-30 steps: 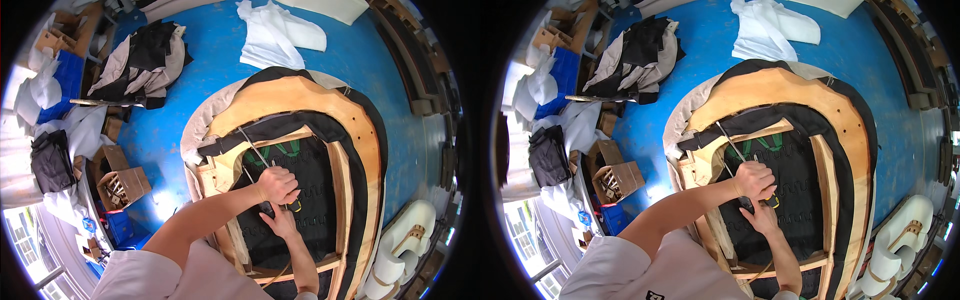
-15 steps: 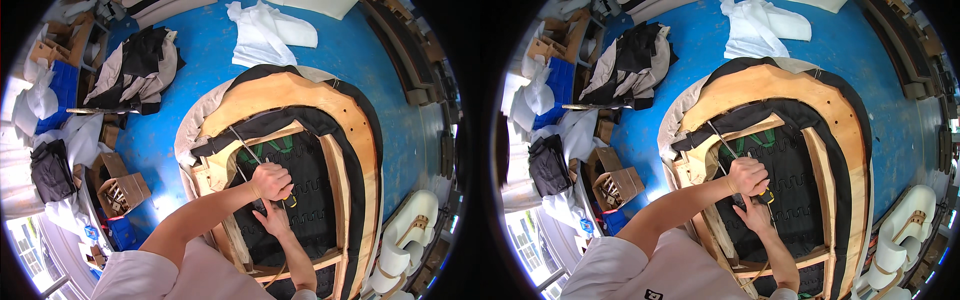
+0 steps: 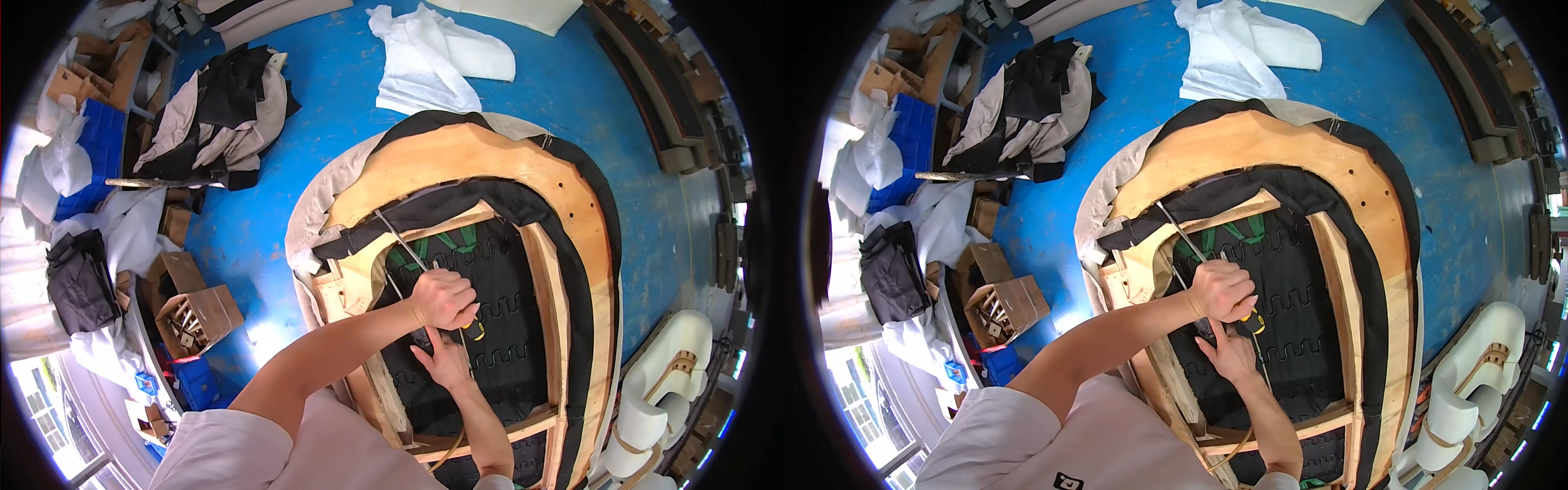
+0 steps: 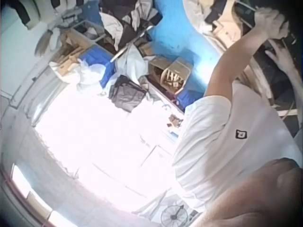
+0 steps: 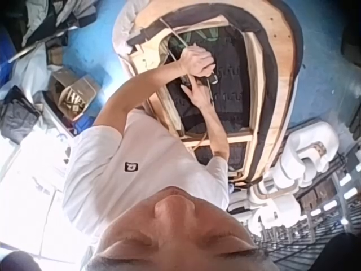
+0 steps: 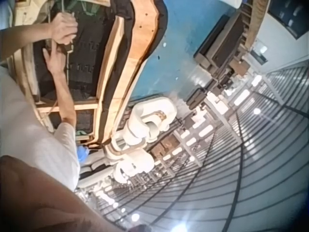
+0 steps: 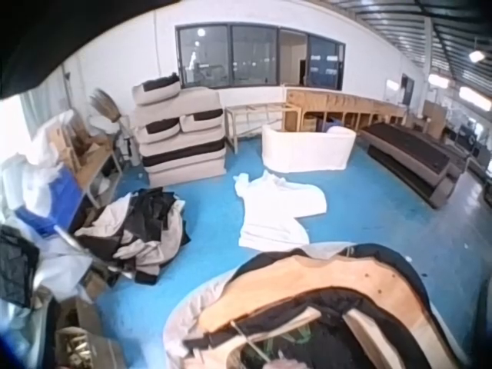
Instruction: Installing hardware and assembling components for a couch or chair frame using an electric drill and screwdriver.
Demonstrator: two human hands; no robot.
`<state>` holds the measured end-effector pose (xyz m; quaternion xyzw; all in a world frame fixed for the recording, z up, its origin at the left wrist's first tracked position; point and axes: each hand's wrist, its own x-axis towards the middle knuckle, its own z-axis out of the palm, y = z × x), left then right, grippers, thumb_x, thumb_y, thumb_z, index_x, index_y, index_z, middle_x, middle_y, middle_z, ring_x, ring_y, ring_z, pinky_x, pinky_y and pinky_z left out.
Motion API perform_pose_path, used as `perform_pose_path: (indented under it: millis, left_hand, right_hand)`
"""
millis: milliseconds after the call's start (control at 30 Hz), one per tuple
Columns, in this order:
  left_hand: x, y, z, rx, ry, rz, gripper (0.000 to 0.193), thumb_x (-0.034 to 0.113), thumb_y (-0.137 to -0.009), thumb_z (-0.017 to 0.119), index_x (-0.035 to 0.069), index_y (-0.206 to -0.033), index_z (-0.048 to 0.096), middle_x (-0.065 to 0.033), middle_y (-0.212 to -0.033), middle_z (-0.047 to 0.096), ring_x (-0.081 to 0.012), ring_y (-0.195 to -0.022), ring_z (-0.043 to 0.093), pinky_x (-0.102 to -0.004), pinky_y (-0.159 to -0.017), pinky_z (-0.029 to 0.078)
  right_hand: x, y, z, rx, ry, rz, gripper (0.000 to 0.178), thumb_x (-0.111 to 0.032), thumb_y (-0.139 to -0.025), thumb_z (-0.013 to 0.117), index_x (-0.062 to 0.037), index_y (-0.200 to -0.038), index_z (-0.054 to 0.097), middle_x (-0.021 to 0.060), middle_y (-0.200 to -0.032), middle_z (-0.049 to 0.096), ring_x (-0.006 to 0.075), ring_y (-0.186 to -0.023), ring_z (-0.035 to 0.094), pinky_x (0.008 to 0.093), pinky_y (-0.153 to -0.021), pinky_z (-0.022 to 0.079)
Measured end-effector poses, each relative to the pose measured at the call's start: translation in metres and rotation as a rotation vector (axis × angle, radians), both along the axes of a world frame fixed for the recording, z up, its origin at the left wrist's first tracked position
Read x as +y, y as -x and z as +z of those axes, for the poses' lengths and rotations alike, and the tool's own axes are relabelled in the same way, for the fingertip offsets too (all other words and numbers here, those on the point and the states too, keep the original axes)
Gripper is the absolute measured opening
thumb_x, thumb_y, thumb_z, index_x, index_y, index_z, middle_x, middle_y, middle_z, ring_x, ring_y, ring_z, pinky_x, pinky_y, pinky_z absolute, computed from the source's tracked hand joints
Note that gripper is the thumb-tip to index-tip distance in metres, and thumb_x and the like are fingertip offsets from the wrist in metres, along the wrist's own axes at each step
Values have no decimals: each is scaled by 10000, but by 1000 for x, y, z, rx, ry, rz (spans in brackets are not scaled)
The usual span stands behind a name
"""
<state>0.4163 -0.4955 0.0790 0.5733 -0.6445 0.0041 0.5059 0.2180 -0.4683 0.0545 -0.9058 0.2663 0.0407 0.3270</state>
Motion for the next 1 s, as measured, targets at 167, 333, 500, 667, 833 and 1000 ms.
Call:
perform_pose_path:
  millis: [167, 333, 500, 667, 833, 1000]
  left_hand:
    - [0, -1, 1, -8, 4, 0, 243, 244, -741, 718, 113, -639, 540, -34, -618, 455, -223, -524, 523, -356, -462, 425]
    - [0, -1, 0, -6, 11, -2, 248, 243, -739, 716, 115, -631, 533, -34, -611, 446, -221, -517, 518, -355, -459, 419]
    - [0, -2, 0, -1, 13, -1, 258, 249, -744, 715, 115, -628, 528, -36, -611, 442, -222, -516, 517, -355, -458, 418]
    - [-1, -1, 1, 1, 20, 0, 269, 252, -747, 715, 113, -625, 520, -37, -611, 439, -222, -515, 515, -356, -458, 419]
    - [0, -1, 2, 6, 20, 2, 263, 250, -744, 715, 115, -628, 521, -34, -613, 441, -221, -515, 512, -356, -454, 417]
    - [-1, 0, 2, 12, 26, 0, 258, 250, -740, 717, 116, -631, 525, -34, -612, 441, -221, -514, 510, -356, -453, 416]
  right_hand:
    - [1, -3, 4, 45, -22, -12, 654, -464, -972, 688, -116, -1484, 478, 286, -988, 696, 433, -670, 691, 504, -584, 561]
    - [2, -5, 8, 89, -43, -17, 671, -449, -963, 712, -103, -1483, 469, 274, -1014, 701, 442, -697, 693, 514, -617, 559]
    - [1, -7, 9, 78, -33, -7, 659, -452, -968, 702, -95, -1472, 474, 280, -1015, 699, 445, -698, 694, 515, -610, 560]
    - [1, -6, 7, 75, -41, -12, 658, -467, -970, 692, -94, -1468, 474, 285, -1028, 699, 454, -714, 696, 522, -616, 562]
    - [0, -8, 11, 79, -47, -11, 661, -468, -968, 693, -93, -1467, 473, 281, -1034, 700, 462, -724, 695, 529, -632, 563]
    - [2, -5, 5, 58, -49, -34, 636, -462, -967, 697, -89, -1441, 499, 279, -1033, 701, 459, -736, 699, 530, -641, 562]
